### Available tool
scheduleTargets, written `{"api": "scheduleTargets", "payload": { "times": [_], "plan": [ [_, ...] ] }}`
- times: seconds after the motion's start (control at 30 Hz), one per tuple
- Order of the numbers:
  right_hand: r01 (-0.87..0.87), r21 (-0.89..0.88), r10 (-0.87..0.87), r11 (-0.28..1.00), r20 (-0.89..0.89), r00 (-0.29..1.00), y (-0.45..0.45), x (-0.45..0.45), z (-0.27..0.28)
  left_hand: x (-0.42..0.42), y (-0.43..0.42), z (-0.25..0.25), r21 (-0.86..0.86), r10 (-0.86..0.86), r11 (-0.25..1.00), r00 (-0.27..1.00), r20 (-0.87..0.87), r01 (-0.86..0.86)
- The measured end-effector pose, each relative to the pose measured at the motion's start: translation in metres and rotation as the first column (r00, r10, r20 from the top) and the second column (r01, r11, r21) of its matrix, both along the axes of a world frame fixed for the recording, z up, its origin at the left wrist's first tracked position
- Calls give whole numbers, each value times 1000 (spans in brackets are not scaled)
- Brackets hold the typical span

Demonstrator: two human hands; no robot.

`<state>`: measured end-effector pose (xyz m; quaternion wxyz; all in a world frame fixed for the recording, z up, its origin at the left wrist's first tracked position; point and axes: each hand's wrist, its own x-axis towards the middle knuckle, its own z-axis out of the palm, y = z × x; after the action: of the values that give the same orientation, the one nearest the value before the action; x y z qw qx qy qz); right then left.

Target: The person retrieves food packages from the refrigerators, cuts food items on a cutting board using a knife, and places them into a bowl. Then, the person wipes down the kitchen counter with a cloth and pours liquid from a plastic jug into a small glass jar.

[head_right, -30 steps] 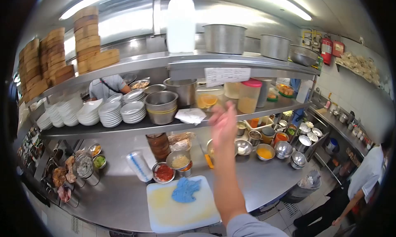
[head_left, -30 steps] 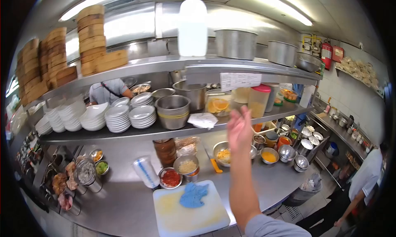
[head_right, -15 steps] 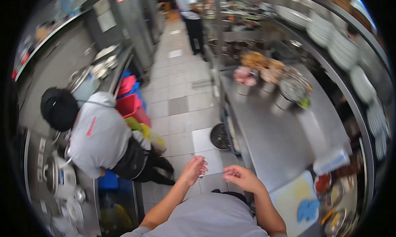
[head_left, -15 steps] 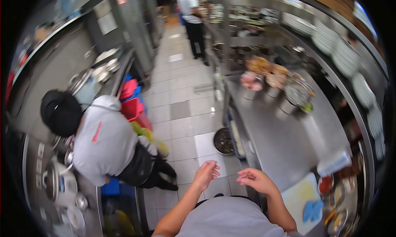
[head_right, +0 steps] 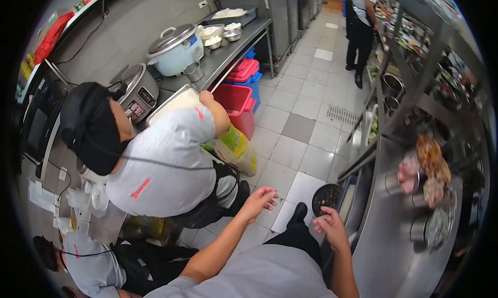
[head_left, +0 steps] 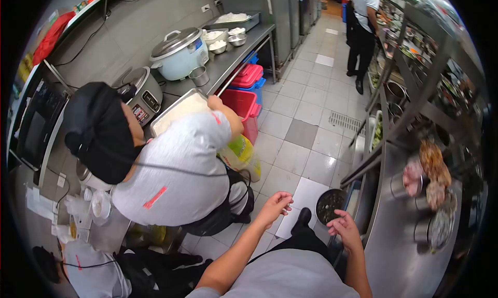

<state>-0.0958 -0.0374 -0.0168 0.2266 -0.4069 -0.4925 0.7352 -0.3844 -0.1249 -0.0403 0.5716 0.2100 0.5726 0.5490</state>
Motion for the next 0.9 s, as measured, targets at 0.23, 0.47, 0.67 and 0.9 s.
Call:
{"api": "scheduleTargets", "payload": {
  "times": [0.23, 0.47, 0.67, 0.9],
  "plan": [
    [-48, 49, 51, 998, -63, 997, 204, -80, 31, -16, 174, 18, 41, 45, 998, 999, -17, -44],
    [-53, 118, 69, 992, -133, 989, 360, -164, 62, -72, 342, 45, 167, 219, 964, 973, -75, -205],
    [-170, 194, 151, 966, 110, 982, 522, -264, -1, -155, 571, 25, 191, 381, 893, 910, 164, -408],
    [-509, 146, 340, 848, 587, 735, 704, -265, -63, -289, 725, -82, -126, 651, 751, 694, 308, -649]
  ]
}}
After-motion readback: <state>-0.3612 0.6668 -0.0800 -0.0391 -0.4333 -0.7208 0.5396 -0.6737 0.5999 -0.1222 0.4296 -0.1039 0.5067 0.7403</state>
